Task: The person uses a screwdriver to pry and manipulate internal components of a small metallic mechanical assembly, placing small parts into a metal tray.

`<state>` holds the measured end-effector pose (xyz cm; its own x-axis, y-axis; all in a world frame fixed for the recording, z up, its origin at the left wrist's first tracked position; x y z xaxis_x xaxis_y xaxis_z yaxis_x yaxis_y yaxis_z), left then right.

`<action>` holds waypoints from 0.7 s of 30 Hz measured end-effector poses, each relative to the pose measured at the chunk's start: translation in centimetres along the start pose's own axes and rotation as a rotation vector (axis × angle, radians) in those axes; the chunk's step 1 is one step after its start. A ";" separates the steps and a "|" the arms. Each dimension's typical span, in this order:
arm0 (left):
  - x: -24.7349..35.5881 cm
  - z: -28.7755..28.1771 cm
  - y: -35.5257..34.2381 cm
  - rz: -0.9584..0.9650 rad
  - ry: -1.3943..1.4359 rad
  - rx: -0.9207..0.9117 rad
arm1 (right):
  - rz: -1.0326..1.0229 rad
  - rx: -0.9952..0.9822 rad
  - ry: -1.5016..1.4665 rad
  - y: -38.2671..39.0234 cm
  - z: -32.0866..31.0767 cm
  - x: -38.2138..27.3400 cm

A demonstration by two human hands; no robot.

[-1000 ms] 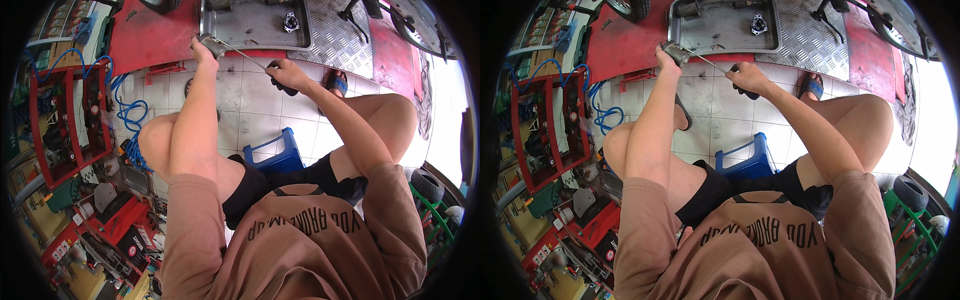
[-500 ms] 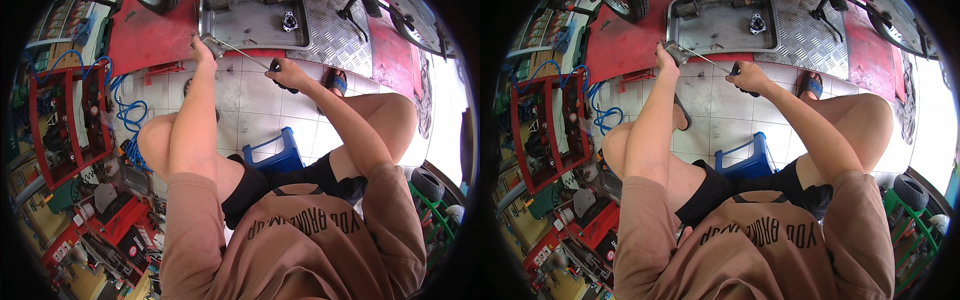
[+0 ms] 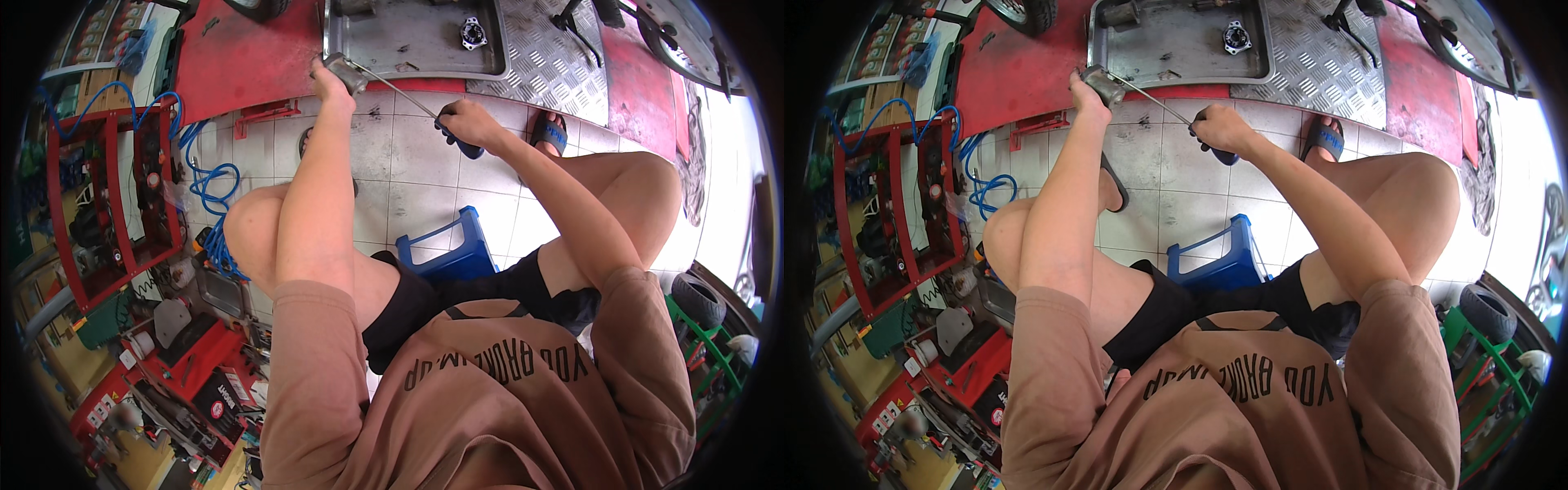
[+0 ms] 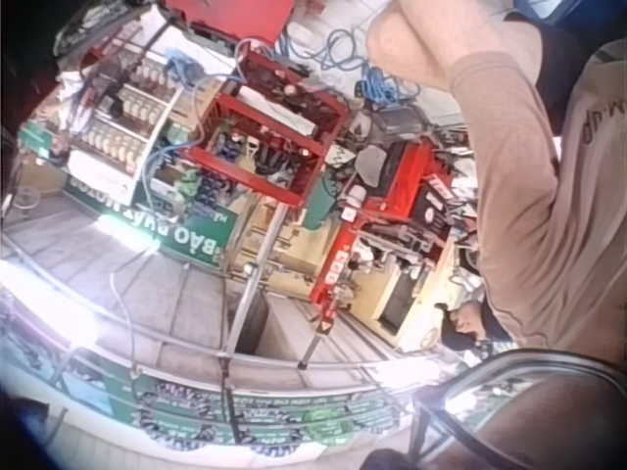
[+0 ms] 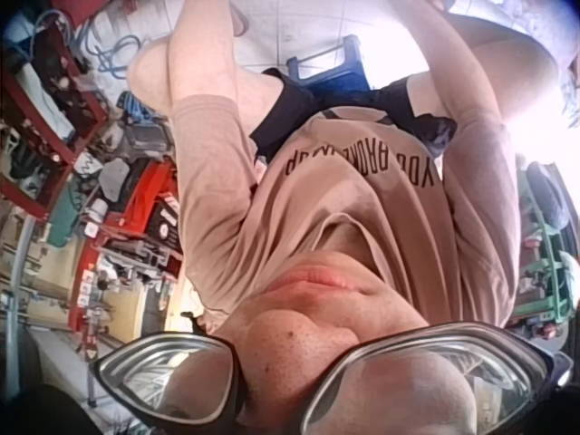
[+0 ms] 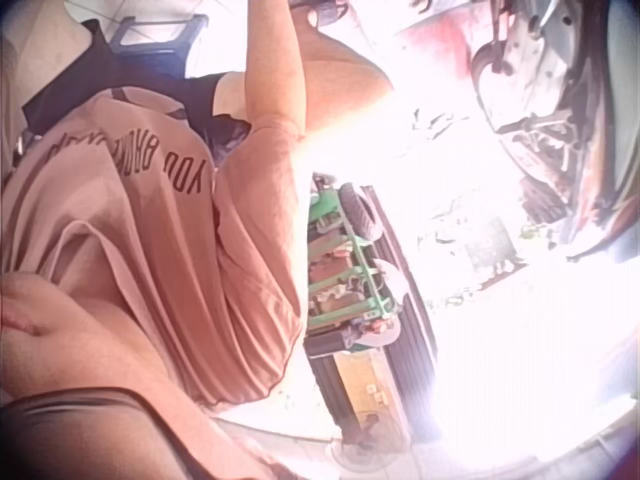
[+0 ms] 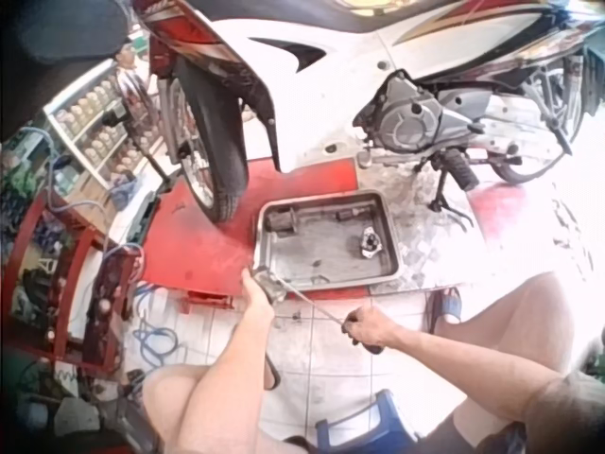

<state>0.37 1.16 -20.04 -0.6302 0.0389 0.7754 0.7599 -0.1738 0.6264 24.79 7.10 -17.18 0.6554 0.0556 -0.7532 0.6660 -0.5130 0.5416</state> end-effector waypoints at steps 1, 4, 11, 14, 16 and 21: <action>-0.2 0.1 -0.1 0.001 -0.011 -0.002 | -0.012 0.008 0.022 -0.1 -0.1 0.7; -0.3 -0.3 -0.5 0.009 0.006 0.023 | -0.042 0.025 0.082 0.5 0.2 0.1; -0.2 -0.2 -0.3 0.001 0.006 0.033 | 0.066 -0.074 -0.062 0.2 0.0 -0.4; -0.3 -0.1 -0.2 0.007 -0.027 0.042 | -0.033 -0.043 0.077 -0.3 0.2 0.9; -0.5 -0.1 -0.3 0.014 -0.054 0.052 | -0.079 -0.001 0.140 -0.3 0.2 1.2; -0.5 -0.5 -0.9 0.009 -0.059 0.076 | -0.078 0.036 0.082 0.7 -0.3 -0.5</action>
<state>-0.06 0.81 -21.07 -0.6142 0.0960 0.7833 0.7771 -0.0991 0.6215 25.00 6.96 -16.33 0.6299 0.1662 -0.7587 0.7039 -0.5350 0.4673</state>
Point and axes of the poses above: each hand's wrist, its own y-axis away from the middle knuckle, its own z-axis out of the palm, x = y × z, the point moved 1 cm from there along -y, towards the middle knuckle, and after that the axes turned 2 degrees about x, right-handed, at the moved point
